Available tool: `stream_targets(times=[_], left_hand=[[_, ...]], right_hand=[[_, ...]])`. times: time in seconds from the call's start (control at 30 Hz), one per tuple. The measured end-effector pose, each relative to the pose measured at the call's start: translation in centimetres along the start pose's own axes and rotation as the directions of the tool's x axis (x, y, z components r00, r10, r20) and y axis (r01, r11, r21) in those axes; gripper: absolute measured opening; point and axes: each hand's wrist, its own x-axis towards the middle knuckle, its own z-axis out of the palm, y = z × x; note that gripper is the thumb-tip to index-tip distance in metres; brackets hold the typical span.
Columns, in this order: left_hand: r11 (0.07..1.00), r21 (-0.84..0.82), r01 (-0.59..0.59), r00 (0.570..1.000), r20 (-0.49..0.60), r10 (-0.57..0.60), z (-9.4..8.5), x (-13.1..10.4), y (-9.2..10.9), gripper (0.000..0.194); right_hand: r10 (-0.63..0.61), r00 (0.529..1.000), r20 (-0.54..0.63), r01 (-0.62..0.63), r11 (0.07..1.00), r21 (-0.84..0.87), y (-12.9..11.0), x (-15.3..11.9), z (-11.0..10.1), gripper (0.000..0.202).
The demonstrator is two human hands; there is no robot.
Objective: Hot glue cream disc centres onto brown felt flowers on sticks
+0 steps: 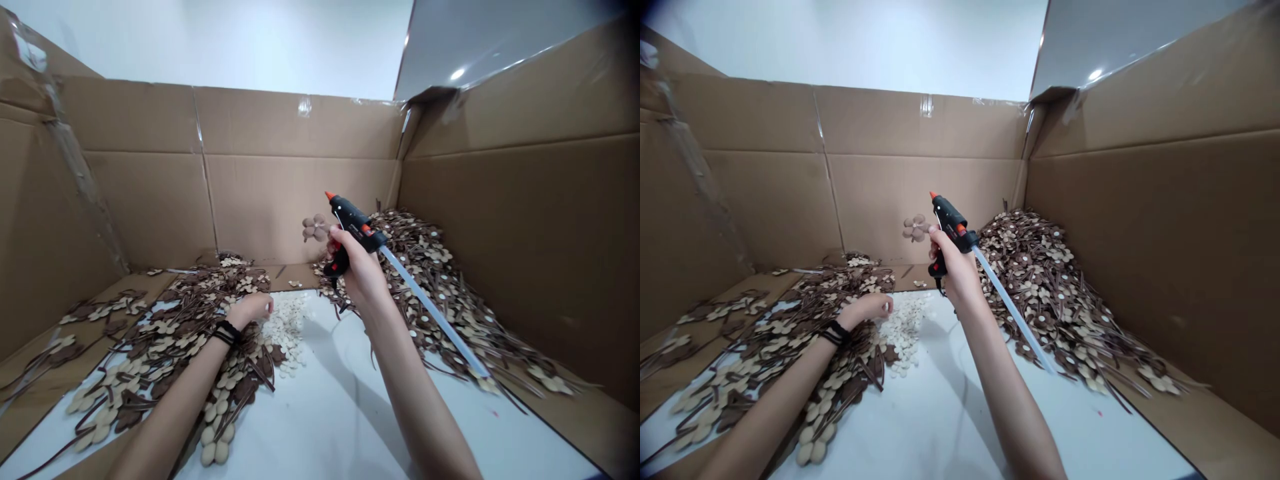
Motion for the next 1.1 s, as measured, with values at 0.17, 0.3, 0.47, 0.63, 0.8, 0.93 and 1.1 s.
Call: stream_targets(times=[0.17, 0.3, 0.47, 0.63, 0.8, 0.93, 1.1], left_hand=[[0.999, 0.019, -0.027, 0.998, 0.064, 0.025, 1.3, 0.8, -0.7, 0.023], [0.999, 0.014, -0.03, 0.997, 0.068, 0.029, 1.6, 1.1, -1.1, 0.024], [1.0, -0.021, -0.016, 0.999, 0.04, 0.017, 2.4, 1.9, -2.0, 0.026], [0.994, -0.109, 0.014, 1.0, 0.02, -0.012, 3.1, 2.5, -2.9, 0.025], [0.967, -0.246, 0.061, 0.997, -0.024, -0.069, 3.6, 2.6, -2.9, 0.024], [0.913, -0.403, 0.059, 0.993, -0.069, -0.094, 3.3, 2.4, -2.5, 0.022], [0.772, -0.624, -0.118, 0.955, -0.285, -0.084, -2.5, -0.7, -0.3, 0.027]], right_hand=[[-0.005, 1.0, -0.007, 0.005, 1.0, -0.019, 0.3, 0.1, 0.1, 0.029], [0.026, 1.0, -0.002, -0.026, 0.998, -0.049, 0.5, 0.1, 0.2, 0.03], [0.069, 0.998, 0.003, -0.069, 0.995, -0.067, 0.4, -0.1, 0.3, 0.034], [0.105, 0.994, 0.009, -0.104, 0.991, -0.09, 0.5, -0.2, 0.1, 0.037], [0.104, 0.994, 0.022, -0.102, 0.992, -0.076, 0.5, -0.1, 0.1, 0.037], [0.115, 0.993, 0.008, -0.114, 0.991, -0.068, 0.6, -0.1, -0.1, 0.038], [0.095, 0.994, 0.054, -0.089, 0.992, -0.093, 0.6, 0.1, -0.4, 0.035]])
